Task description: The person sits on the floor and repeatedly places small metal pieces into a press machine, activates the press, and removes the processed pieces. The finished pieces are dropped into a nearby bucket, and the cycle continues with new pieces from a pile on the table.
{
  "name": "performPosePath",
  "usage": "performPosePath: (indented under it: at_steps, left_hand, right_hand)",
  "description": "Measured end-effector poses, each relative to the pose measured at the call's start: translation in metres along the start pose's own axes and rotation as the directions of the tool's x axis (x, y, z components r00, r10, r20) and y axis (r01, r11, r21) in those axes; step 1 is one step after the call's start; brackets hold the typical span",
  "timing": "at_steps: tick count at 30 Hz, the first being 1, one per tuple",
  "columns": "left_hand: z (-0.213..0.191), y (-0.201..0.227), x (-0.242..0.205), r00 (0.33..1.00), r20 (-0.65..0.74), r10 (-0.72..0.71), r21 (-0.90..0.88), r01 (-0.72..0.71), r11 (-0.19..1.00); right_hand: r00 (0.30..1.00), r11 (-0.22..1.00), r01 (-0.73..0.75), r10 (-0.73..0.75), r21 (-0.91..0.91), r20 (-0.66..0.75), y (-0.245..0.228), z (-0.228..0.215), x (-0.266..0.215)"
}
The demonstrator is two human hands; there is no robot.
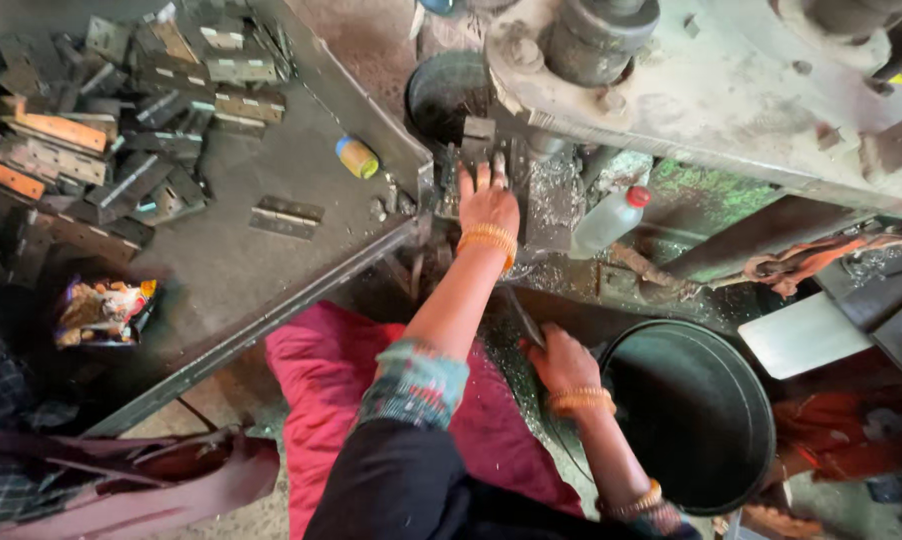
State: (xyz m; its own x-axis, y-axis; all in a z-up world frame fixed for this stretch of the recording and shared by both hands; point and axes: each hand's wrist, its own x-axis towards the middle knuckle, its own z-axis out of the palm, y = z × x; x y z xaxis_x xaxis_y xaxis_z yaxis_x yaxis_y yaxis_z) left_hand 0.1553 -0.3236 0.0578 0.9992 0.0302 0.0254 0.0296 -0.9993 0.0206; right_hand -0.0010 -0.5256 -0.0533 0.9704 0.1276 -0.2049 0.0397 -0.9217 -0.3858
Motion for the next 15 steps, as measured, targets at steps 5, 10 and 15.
performPosePath:
  at_steps: [5,10,15]
  left_hand:
    - [-0.002,0.010,0.029,0.992,-0.118,-0.053,-0.016,0.052,0.999]
    - [-0.002,-0.029,-0.024,0.933,-0.358,-0.046,-0.334,-0.082,0.939]
    - [0.002,-0.149,-0.081,0.881,-0.473,0.004,-0.308,-0.169,0.936]
  right_hand:
    - [0.996,0.996,0.071,-0.067,0.061,-0.063,0.014,0.016,0.003]
    - [0.999,1.000,-0.022,0.021,-0.009,-0.027,0.011,0.023,-0.029]
    - [0.781,0.962,0.235,-0.274,-0.141,-0.561,-0.031,-0.048,-0.021]
